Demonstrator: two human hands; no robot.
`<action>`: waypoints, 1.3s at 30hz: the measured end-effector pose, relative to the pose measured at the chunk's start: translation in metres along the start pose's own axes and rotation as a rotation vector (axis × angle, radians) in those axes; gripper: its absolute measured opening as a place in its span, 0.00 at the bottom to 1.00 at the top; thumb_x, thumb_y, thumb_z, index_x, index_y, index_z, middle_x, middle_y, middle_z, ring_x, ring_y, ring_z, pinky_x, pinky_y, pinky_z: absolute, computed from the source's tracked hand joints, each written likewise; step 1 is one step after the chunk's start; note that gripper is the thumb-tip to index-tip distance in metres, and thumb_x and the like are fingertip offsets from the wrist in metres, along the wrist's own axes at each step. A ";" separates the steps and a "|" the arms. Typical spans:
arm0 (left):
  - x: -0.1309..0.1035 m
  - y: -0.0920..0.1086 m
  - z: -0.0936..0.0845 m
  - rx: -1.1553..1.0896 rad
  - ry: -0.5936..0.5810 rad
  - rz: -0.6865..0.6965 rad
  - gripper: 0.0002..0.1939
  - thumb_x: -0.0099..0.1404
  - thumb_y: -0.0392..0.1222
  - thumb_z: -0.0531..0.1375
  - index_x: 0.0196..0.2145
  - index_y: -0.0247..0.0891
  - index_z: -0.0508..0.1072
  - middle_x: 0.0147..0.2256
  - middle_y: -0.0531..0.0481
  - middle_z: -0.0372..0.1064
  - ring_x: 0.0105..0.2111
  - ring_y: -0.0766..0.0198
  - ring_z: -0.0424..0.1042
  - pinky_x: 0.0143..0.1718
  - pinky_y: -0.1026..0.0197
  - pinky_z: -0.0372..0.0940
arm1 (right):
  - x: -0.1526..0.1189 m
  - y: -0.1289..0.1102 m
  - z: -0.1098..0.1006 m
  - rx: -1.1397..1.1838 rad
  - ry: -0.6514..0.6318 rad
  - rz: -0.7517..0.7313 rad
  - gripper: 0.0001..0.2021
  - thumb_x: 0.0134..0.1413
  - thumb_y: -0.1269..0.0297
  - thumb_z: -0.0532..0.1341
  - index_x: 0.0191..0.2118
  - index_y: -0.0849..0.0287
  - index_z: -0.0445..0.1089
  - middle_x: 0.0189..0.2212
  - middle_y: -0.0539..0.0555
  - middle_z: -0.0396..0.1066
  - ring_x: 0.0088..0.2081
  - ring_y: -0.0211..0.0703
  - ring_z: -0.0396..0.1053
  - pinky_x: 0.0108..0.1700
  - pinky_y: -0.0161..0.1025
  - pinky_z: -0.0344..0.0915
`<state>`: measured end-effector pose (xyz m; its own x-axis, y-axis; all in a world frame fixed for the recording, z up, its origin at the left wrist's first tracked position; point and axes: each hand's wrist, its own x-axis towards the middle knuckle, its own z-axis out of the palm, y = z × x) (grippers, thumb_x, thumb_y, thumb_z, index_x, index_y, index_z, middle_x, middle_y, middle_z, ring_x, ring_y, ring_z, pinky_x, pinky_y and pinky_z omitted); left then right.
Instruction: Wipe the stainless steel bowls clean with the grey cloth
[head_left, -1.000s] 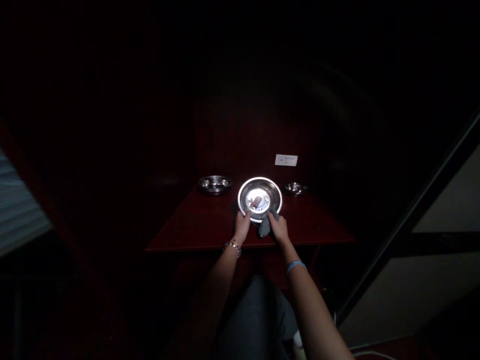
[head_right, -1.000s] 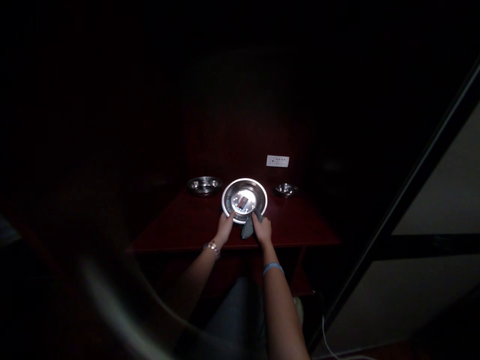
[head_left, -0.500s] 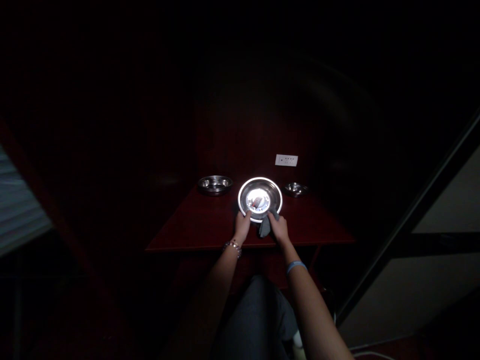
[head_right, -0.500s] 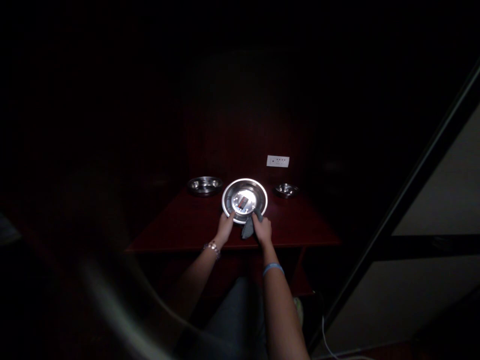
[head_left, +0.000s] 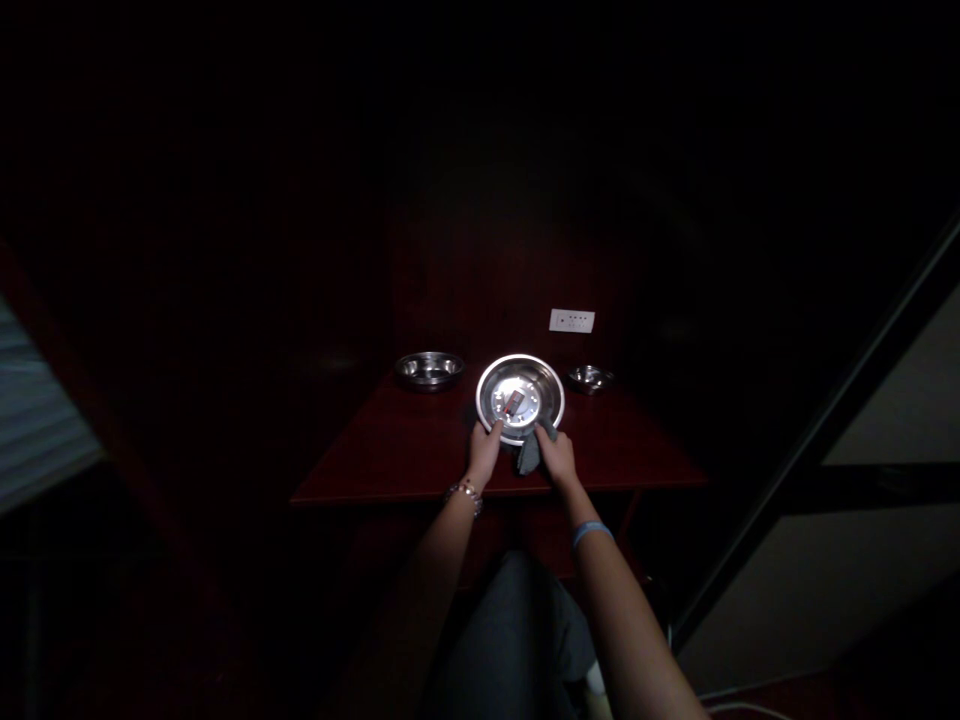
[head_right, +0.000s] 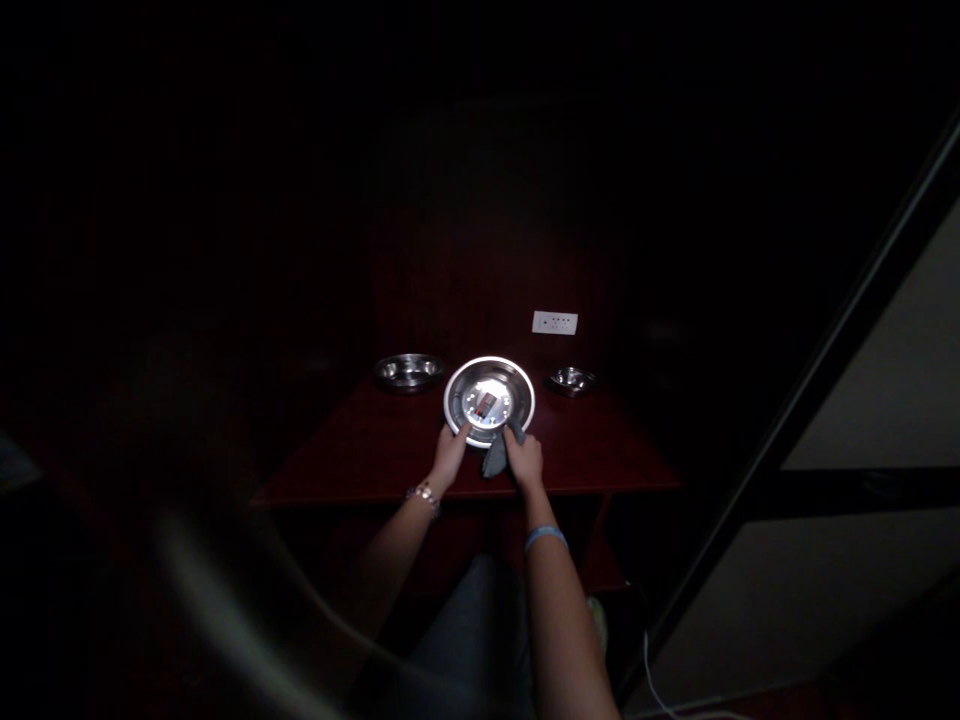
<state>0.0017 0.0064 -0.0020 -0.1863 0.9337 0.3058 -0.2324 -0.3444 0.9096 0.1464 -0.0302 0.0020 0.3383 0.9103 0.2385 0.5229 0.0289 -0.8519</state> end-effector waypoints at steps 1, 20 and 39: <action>0.000 0.001 0.000 -0.003 0.004 -0.003 0.16 0.57 0.41 0.61 0.42 0.32 0.74 0.44 0.40 0.75 0.43 0.56 0.74 0.51 0.54 0.64 | 0.000 0.000 0.000 0.000 0.001 0.000 0.23 0.58 0.48 0.54 0.35 0.62 0.78 0.33 0.60 0.78 0.40 0.50 0.76 0.39 0.36 0.68; -0.004 0.011 0.000 -0.068 -0.006 -0.012 0.11 0.56 0.36 0.60 0.37 0.33 0.77 0.40 0.42 0.78 0.48 0.53 0.74 0.53 0.53 0.64 | -0.001 -0.003 -0.001 -0.046 -0.013 0.027 0.22 0.57 0.48 0.54 0.35 0.61 0.77 0.34 0.60 0.78 0.40 0.48 0.76 0.40 0.35 0.67; -0.003 0.008 -0.002 -0.115 0.055 -0.083 0.12 0.55 0.40 0.62 0.36 0.32 0.75 0.39 0.42 0.78 0.44 0.53 0.75 0.49 0.53 0.65 | -0.013 -0.015 -0.009 -0.058 -0.020 -0.017 0.20 0.59 0.49 0.54 0.37 0.57 0.78 0.33 0.58 0.79 0.40 0.48 0.76 0.41 0.35 0.66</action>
<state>-0.0017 0.0004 0.0040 -0.2133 0.9537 0.2121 -0.3566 -0.2781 0.8919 0.1411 -0.0459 0.0160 0.3134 0.9181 0.2428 0.5730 0.0210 -0.8193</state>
